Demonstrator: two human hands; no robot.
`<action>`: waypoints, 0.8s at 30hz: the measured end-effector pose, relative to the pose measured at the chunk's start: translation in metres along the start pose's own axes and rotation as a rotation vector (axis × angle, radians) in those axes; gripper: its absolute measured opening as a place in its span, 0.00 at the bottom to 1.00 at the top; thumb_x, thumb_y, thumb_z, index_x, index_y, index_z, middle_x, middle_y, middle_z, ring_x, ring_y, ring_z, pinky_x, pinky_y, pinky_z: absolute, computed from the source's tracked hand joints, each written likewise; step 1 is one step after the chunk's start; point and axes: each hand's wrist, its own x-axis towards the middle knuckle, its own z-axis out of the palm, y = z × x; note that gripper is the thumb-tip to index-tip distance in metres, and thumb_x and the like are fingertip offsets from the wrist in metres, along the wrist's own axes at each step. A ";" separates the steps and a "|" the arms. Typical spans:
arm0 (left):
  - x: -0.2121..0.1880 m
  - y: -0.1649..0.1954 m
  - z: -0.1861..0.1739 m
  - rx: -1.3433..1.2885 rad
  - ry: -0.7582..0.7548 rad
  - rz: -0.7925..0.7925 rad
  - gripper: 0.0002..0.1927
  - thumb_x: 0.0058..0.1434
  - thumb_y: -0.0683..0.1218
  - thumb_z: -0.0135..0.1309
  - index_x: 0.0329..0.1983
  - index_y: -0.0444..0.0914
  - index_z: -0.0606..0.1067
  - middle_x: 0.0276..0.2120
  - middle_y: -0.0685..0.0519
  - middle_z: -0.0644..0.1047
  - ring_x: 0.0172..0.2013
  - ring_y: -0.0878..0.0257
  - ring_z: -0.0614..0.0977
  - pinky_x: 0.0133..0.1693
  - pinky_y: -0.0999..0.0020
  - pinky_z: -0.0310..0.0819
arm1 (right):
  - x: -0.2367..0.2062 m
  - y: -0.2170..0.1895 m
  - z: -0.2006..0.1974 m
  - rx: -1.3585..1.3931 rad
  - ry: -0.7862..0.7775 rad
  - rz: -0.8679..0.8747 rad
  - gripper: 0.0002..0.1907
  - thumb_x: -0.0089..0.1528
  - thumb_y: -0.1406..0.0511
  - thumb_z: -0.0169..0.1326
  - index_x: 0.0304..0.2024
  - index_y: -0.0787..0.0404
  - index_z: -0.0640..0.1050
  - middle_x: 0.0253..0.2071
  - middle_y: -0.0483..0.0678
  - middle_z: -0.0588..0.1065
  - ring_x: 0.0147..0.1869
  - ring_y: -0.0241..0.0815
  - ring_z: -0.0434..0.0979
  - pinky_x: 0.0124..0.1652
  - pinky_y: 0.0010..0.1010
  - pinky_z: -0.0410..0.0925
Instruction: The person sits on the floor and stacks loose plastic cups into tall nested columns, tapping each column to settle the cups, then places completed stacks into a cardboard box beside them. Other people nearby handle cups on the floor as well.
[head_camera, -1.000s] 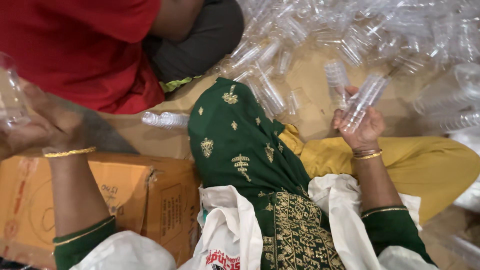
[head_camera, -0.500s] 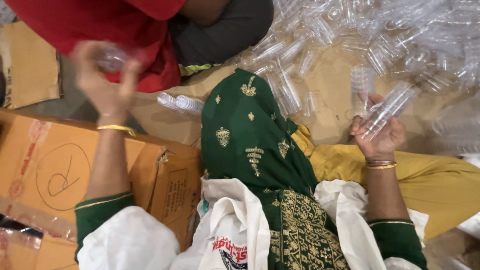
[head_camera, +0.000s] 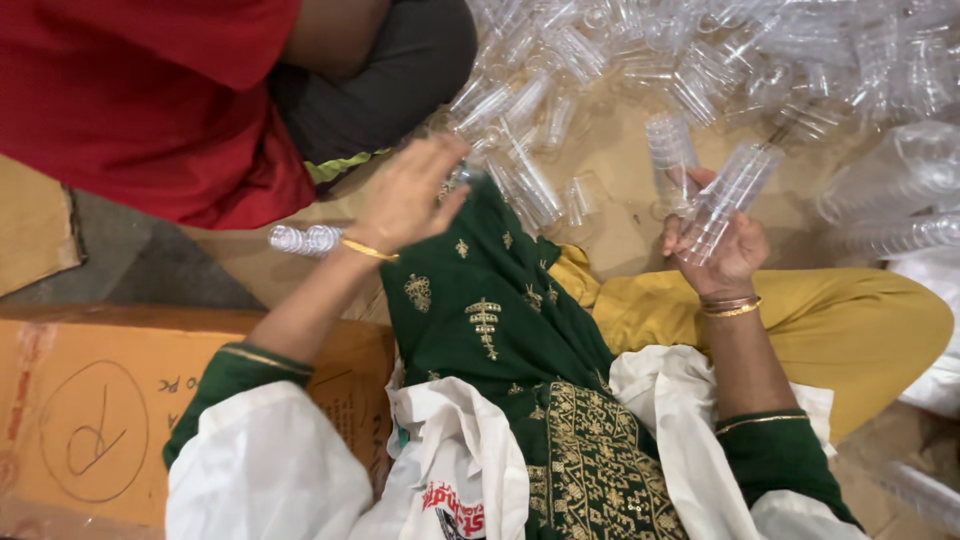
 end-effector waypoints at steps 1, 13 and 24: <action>0.006 0.003 0.010 -0.015 -0.033 0.008 0.25 0.60 0.41 0.61 0.60 0.37 0.70 0.54 0.43 0.73 0.53 0.45 0.77 0.53 0.54 0.75 | 0.000 0.000 0.000 -0.002 -0.001 0.000 0.41 0.66 0.52 0.55 0.74 0.68 0.63 0.73 0.62 0.64 0.39 0.54 0.79 0.43 0.41 0.73; 0.037 -0.018 0.064 -0.132 -0.185 -0.234 0.18 0.57 0.40 0.60 0.50 0.37 0.70 0.46 0.43 0.74 0.48 0.41 0.77 0.47 0.49 0.74 | 0.002 -0.005 0.003 -0.024 0.025 0.007 0.42 0.65 0.51 0.56 0.75 0.67 0.62 0.72 0.60 0.66 0.41 0.55 0.78 0.41 0.39 0.73; -0.026 -0.078 -0.037 0.237 -0.373 -0.537 0.17 0.53 0.42 0.57 0.46 0.35 0.72 0.44 0.38 0.76 0.42 0.37 0.80 0.44 0.45 0.75 | 0.003 -0.004 0.005 -0.027 0.050 -0.002 0.43 0.66 0.50 0.56 0.75 0.67 0.62 0.71 0.56 0.66 0.40 0.53 0.78 0.41 0.39 0.71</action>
